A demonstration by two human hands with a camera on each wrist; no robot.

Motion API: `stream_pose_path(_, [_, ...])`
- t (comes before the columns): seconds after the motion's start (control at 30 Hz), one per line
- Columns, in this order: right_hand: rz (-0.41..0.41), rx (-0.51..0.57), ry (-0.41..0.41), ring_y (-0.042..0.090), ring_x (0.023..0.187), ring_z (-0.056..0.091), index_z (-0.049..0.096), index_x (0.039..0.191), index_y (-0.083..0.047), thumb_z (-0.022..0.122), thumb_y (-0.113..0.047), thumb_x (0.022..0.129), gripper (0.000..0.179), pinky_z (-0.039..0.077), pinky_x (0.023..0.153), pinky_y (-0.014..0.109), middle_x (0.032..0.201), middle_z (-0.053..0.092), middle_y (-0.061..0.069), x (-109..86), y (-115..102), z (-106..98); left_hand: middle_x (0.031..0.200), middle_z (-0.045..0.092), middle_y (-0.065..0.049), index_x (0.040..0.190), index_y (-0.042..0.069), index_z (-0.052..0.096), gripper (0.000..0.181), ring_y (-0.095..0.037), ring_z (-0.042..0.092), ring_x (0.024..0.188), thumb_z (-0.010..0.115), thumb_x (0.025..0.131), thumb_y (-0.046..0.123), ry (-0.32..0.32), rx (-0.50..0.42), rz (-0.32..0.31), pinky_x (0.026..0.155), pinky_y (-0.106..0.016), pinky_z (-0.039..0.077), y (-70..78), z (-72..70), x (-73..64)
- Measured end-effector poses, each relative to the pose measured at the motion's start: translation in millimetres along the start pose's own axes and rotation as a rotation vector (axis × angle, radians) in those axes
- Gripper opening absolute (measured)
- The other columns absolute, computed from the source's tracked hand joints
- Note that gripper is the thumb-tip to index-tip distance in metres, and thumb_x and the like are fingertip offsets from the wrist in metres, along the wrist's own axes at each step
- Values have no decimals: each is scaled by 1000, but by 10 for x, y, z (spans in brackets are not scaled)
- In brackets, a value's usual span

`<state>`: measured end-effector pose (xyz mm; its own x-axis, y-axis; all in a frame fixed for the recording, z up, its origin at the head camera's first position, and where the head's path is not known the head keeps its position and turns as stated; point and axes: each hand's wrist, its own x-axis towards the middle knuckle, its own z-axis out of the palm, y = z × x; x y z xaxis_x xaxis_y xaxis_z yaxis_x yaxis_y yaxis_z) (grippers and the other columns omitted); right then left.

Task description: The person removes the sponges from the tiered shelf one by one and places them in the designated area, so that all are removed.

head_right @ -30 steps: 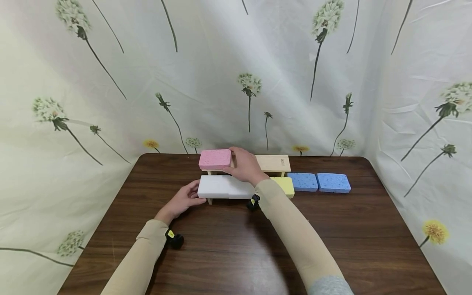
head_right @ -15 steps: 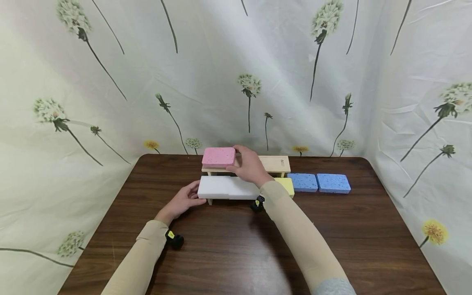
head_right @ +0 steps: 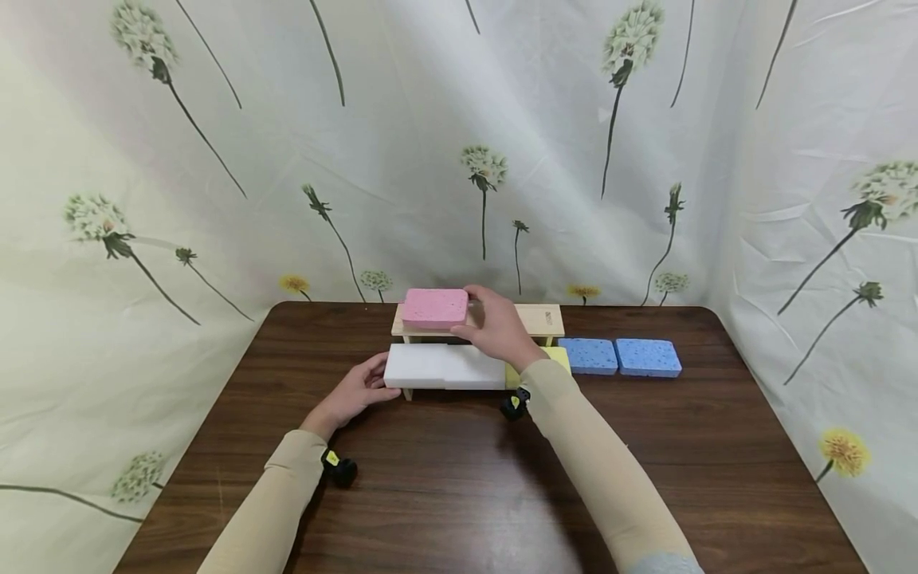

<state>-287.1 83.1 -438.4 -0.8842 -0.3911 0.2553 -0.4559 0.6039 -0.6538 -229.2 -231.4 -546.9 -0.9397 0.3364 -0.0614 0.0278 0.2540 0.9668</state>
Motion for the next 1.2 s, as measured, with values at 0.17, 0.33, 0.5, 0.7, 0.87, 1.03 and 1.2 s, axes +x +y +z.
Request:
stream_pose_path(0.17, [-2, 2, 5, 29, 141, 53, 52, 152, -11, 85, -36, 92, 73, 42, 120, 51, 148, 60, 9, -64, 48, -74, 156, 49, -26, 160, 0, 37, 80, -39, 48, 144, 81, 93, 7, 4, -5, -3, 119, -44, 43, -6, 3, 5])
stream_pose_path(0.33, [-9, 11, 26, 32, 139, 54, 54, 151, -11, 85, -34, 91, 71, 43, 119, 54, 147, 62, 11, -137, 92, -159, 156, 49, -25, 160, 1, 37, 81, -37, 48, 145, 81, 93, 8, 4, -5, -6, 120, -43, 42, -12, -1, 13])
stream_pose_path(0.5, [-6, 14, 49, 34, 137, 56, 54, 151, -12, 86, -30, 91, 70, 43, 118, 57, 145, 62, 13, -194, 158, -233, 154, 50, -25, 160, 1, 38, 80, -37, 49, 144, 81, 93, 7, 3, -3, 4, 120, -43, 43, -10, -9, 7])
stream_pose_path(0.7, [20, 39, 36, 34, 138, 54, 52, 152, -11, 85, -30, 92, 70, 44, 117, 55, 147, 60, 13, -254, 206, -315, 153, 52, -25, 159, 1, 38, 79, -37, 50, 143, 81, 93, 7, 2, -1, 14, 120, -44, 42, -17, -7, 4])
stream_pose_path(0.87, [18, 50, 37, 31, 136, 56, 53, 151, -11, 84, -28, 93, 69, 46, 117, 50, 144, 62, 11, -303, 259, -379, 153, 51, -25, 159, 0, 38, 79, -37, 49, 143, 81, 93, 7, 2, 0, 17, 120, -44, 42, -7, -8, 6])
stream_pose_path(1.03, [28, 65, 46, 31, 136, 57, 54, 151, -13, 84, -29, 93, 67, 47, 116, 52, 144, 63, 10, -366, 347, -436, 154, 51, -25, 160, 0, 37, 80, -37, 49, 144, 81, 93, 6, 3, 4, 16, 120, -42, 42, -6, -7, 6])
stream_pose_path(1.2, [46, 67, 44, 33, 139, 55, 54, 151, -13, 84, -27, 93, 66, 46, 117, 53, 146, 62, 12, -431, 395, -507, 155, 50, -25, 160, 0, 37, 80, -37, 49, 144, 81, 93, 7, 5, 6, 7, 119, -40, 44, -7, -1, -1])
